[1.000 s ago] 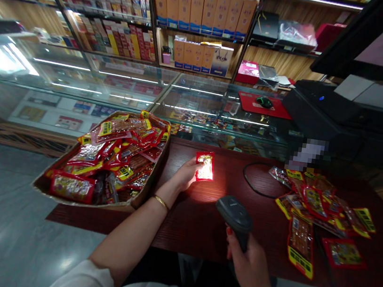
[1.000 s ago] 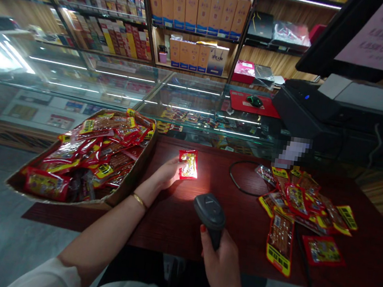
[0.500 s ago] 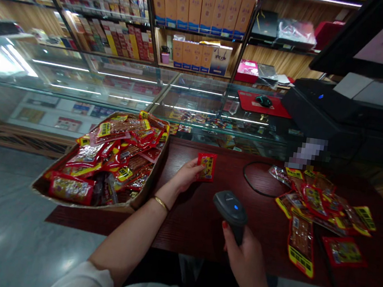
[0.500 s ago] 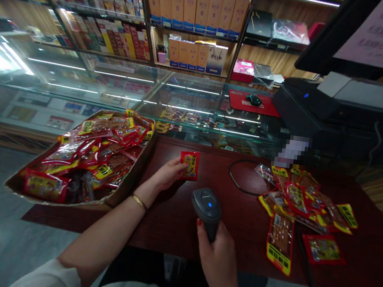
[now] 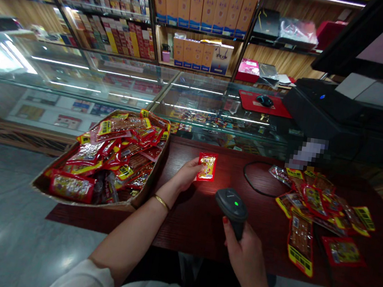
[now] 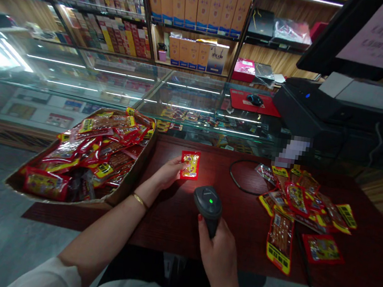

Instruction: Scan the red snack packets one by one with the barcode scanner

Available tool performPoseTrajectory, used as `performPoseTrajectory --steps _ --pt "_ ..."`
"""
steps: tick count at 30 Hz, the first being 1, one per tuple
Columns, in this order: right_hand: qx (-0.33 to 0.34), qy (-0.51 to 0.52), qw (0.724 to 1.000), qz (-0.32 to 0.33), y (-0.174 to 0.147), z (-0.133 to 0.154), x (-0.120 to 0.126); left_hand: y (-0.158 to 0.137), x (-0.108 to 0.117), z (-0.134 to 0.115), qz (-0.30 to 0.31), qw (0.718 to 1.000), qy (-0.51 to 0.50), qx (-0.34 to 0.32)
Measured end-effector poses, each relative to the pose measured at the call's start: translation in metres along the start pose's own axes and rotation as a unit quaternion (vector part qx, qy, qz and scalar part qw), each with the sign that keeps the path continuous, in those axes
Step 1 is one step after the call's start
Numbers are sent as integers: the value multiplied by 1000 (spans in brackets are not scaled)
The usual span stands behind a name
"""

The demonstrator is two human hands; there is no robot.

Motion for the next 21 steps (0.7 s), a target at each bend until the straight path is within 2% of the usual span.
performPoseTrajectory --steps 5,9,12,15,18,21 --pt "5 12 1000 8 -1 5 -1 -1 -2 -4 -20 1000 -11 21" --pt "11 46 999 0 -10 3 6 -4 3 -7 -69 997 -3 32" --pt "2 76 997 -25 -21 -6 20 -13 -13 -2 -74 997 20 30" --pt "-2 94 994 -59 -32 -14 39 -22 -65 22 15 997 58 55" --pt "4 107 990 -90 -41 -20 60 -27 -138 58 138 983 72 97" --pt "16 124 984 -126 -50 -27 79 -21 -209 85 227 962 72 132"
Point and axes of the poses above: each hand's wrist, its own y-axis towards the middle knuckle, its own x-axis out of the back of the hand, z = x × y, the point moved 8 cm from there along y, towards the middle knuckle, and after that the axes turned 15 degrees about y, right-handed, at the moved point
